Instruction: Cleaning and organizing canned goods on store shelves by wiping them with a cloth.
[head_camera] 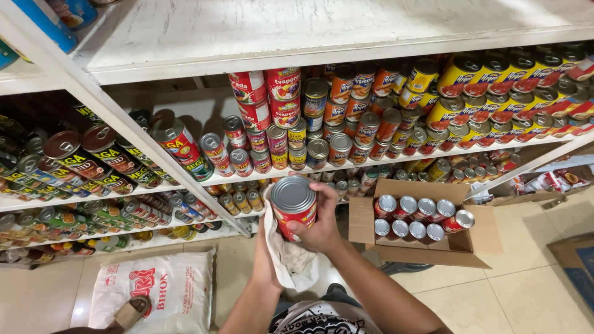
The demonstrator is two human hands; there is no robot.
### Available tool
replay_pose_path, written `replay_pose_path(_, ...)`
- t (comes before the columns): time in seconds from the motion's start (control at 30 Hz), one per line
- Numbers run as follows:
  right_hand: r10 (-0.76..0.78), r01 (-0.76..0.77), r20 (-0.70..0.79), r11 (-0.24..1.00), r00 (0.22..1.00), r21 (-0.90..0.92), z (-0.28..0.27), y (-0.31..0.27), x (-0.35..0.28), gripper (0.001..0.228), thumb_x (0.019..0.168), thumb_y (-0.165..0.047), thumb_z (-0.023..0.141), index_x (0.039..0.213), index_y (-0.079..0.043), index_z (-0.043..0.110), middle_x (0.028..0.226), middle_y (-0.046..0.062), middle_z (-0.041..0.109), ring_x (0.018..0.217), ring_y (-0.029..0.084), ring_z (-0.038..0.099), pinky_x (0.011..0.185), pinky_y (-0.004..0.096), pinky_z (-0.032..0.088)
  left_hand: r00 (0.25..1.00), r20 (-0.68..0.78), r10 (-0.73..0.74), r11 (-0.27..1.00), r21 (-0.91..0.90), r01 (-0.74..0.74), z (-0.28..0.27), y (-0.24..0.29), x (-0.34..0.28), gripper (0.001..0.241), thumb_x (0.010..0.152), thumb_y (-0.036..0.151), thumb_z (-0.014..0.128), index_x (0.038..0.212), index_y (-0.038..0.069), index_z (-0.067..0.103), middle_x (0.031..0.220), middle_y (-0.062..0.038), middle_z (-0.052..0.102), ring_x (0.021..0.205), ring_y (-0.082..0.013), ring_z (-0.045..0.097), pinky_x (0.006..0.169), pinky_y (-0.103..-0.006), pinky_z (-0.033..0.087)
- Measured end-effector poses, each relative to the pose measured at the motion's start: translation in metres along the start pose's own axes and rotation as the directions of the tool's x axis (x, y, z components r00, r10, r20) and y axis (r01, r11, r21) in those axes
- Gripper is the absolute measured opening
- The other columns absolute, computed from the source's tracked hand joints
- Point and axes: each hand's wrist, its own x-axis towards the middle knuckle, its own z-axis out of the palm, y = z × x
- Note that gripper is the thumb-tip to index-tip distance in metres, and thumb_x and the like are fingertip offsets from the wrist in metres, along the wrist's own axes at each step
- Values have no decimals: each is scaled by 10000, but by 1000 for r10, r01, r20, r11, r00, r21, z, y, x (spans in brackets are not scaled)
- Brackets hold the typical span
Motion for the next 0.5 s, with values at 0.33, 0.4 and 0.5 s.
replay_pose_path(0.33, 307, -244, -293, 941, 905, 234, -12, 9, 5, 956, 802, -343, 880, 1491, -152, 246, 1366, 214, 525, 1227, 332, 573, 1071, 482, 497, 851, -291, 437, 788, 580, -206, 42, -6, -30, 602, 999, 384, 601, 1525, 110, 500, 1525, -184, 526, 1417, -297, 499, 1185, -479, 395)
replay_pose_path(0.4, 462, -337, -391, 875, 796, 348, -15, 4, 14, 905, 831, -379, 826, 1521, -190, 272, 1402, 273, 497, 1220, 405, 598, 1035, 528, 548, 823, -238, 515, 742, 605, -289, 18, -6, -21, 636, 968, 377, 649, 1519, 94, 506, 1541, -159, 523, 1425, -260, 489, 1208, -457, 359)
replay_pose_path(0.5, 690, -440, -402, 706, 601, 555, -18, -5, 26, 676, 911, -473, 687, 1422, -134, 402, 1278, 263, 593, 1046, 354, 700, 903, 505, 617, 679, 213, 702, 141, 893, -426, -34, -2, 1, 365, 1064, 425, 470, 1019, 157, 714, 832, -98, 713, 827, -216, 668, 816, -397, 548)
